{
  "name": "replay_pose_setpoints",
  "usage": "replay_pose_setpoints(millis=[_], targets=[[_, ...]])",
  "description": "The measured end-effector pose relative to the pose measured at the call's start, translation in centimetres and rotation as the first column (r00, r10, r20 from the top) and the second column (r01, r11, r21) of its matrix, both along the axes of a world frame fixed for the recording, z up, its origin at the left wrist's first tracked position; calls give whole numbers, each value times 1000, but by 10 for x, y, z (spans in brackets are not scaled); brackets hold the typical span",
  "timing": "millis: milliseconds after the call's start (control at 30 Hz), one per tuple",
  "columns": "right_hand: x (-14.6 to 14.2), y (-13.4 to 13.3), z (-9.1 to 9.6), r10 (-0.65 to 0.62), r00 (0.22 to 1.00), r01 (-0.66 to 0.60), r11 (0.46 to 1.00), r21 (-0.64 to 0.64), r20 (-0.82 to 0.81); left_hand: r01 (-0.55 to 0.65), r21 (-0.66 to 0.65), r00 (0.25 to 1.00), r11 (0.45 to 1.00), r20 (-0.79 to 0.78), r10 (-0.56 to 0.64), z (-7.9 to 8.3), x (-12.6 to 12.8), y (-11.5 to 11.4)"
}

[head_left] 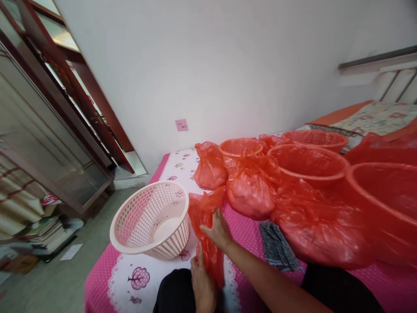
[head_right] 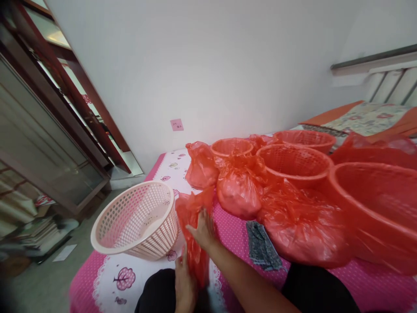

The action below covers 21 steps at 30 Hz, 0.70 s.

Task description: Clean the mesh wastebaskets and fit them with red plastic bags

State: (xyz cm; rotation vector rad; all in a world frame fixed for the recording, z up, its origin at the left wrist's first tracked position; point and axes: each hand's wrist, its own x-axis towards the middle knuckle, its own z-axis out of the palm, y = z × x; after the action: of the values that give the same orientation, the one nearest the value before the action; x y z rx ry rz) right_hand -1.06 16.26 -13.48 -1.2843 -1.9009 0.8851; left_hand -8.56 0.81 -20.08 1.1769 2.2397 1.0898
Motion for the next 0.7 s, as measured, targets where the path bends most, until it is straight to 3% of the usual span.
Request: replay_pose_setpoints(millis=[67,133,233,400,533,700], targets=[[-6,-7,-9,122,968,-128,992,15,221,-7,-99,992,995,-123,-6,-11,1,-1],[-9,-12,-20,215,919,-209,976,-53,331,-23,-191,976,981,-219,-20,-24,2,-2],[-7,-10,-30,265,891,-226,963,-147,370,-24,-295,956,955,-285,-64,-34,4,0],[6,1,-26,233,926,-201,970,-134,296,-14,-379,939,925,-322,-118,-26,8,2],[36,-11,-17,132,974,-125,991,-47,185,-31,-369,930,929,-350,-108,-23,9,3],[102,-45,-10,90,995,-92,995,40,49,-33,-160,974,987,-228,-5,-27,-5,1]])
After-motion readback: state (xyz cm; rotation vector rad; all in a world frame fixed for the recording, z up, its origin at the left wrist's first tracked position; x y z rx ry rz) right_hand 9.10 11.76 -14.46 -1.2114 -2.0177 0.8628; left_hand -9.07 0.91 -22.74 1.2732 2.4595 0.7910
